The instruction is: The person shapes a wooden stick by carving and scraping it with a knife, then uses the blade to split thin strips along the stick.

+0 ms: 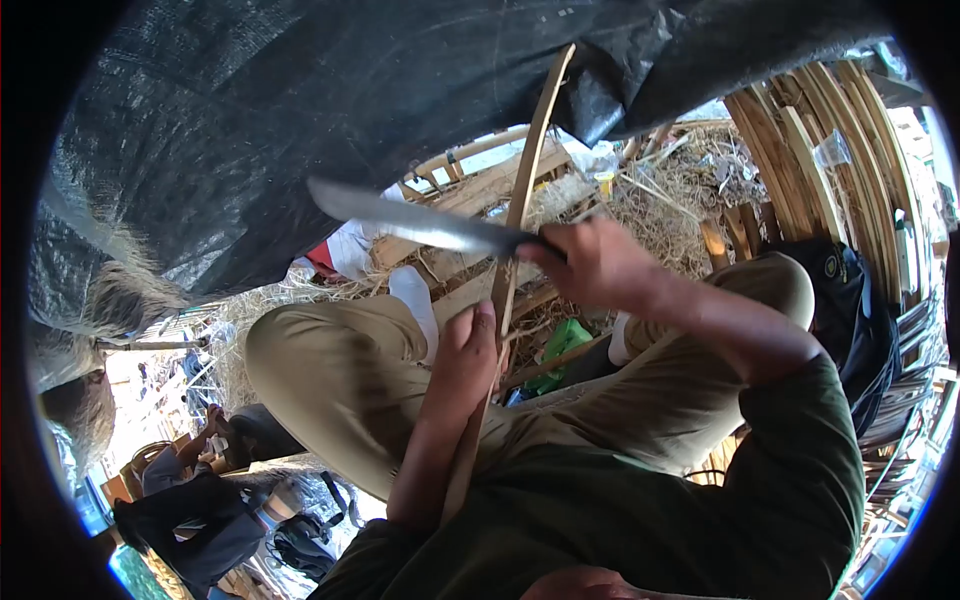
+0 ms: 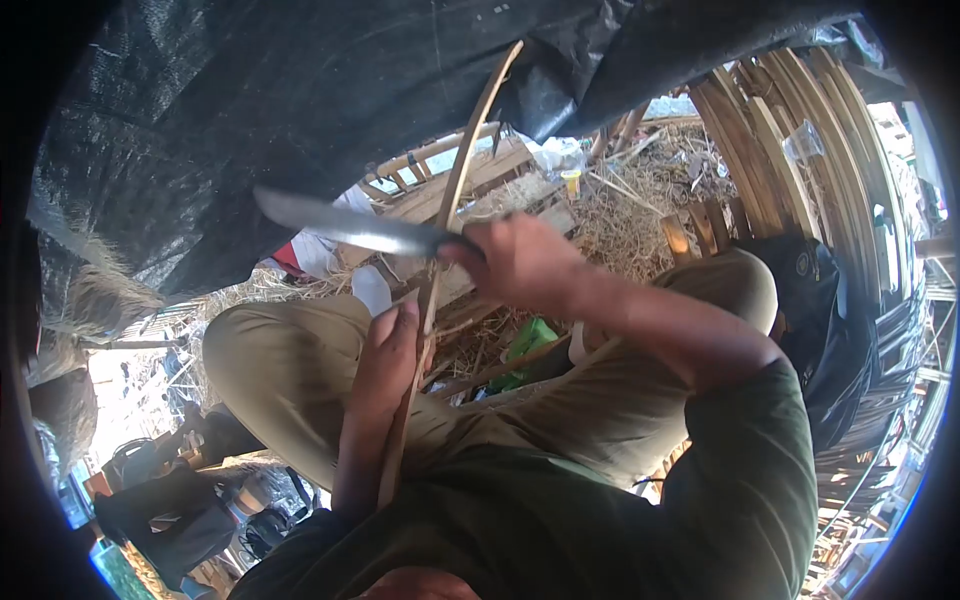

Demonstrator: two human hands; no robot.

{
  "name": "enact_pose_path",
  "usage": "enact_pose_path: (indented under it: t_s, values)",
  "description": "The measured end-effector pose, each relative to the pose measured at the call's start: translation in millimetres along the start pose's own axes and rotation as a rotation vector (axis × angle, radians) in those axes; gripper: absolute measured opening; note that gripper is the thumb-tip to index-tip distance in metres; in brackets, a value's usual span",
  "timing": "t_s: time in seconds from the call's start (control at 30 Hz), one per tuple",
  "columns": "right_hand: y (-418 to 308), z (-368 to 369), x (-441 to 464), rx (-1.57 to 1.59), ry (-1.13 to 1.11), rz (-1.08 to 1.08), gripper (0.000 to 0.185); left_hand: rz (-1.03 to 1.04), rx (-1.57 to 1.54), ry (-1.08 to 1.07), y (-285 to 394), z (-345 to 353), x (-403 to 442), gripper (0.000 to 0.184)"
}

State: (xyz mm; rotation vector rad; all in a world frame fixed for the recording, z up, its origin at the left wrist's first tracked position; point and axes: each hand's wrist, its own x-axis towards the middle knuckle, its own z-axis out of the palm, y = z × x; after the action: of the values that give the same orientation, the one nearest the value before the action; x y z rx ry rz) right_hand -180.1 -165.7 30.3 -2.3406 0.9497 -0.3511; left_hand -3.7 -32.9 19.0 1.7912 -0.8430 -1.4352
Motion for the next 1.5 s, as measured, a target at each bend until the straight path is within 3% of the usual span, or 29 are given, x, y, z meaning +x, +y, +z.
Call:
enact_pose_path:
  t_s: [0.13, 0.2, 0.23, 0.33, 0.37, 0.47, 0.57, 0.67, 0.87, 1.1, 1.27, 1.3, 1.4, 1.5]
  values:
    - [36, 1, 17, -0.071, 0.279, 0.031, 0.032, -0.023, -0.025, 0.002, 10, 0, -4, 0.040]
    - [13, 9, 2, 0.122, 0.073, 0.114, 0.032, 0.004, 0.000, -0.013, 2, 1, 1, 0.040]
    - [3, 23, -4, 0.115, 0.105, 0.018, 0.031, 0.011, 0.016, -0.022, -3, 1, 3, 0.041]
    - [-5, 6, -4, 0.084, 0.002, 0.019, 0.032, 0.056, -0.002, -0.014, -9, 4, 4, 0.041]
    - [-1, 7, -3, 0.153, -0.030, 0.081, 0.042, 0.050, 0.030, -0.010, -8, 5, 3, 0.041]
    - [-4, -4, 0, 0.266, -0.226, 0.238, 0.043, 0.067, 0.100, 0.008, -2, 9, 5, 0.041]
    - [-7, -6, -2, 0.276, -0.183, 0.139, 0.047, 0.071, 0.126, -0.004, -6, 9, 6, 0.040]
    - [-3, 5, -1, 0.296, -0.157, 0.248, 0.055, 0.000, 0.101, -0.036, -2, 8, 4, 0.039]
    - [-19, -23, -2, 0.599, -0.441, 0.454, 0.062, -0.099, -0.068, -0.076, 1, 9, 8, 0.040]
    - [-24, -39, -17, 0.884, -0.452, 0.528, 0.061, -0.143, -0.266, -0.164, -4, 10, 15, 0.043]
    - [-34, -41, -31, 1.212, -0.588, 0.624, 0.059, -0.155, -0.248, -0.159, 0, 14, 16, 0.040]
    - [-37, -48, -32, 1.273, -0.660, 0.737, 0.058, -0.130, -0.228, -0.154, -7, 14, 21, 0.039]
    - [-48, -75, -43, 1.537, -0.576, 0.633, 0.057, -0.144, -0.296, -0.187, -1, 15, 17, 0.037]
    - [-46, -87, -42, 1.353, -0.285, 0.591, 0.055, -0.155, -0.404, -0.291, -8, 12, 20, 0.033]
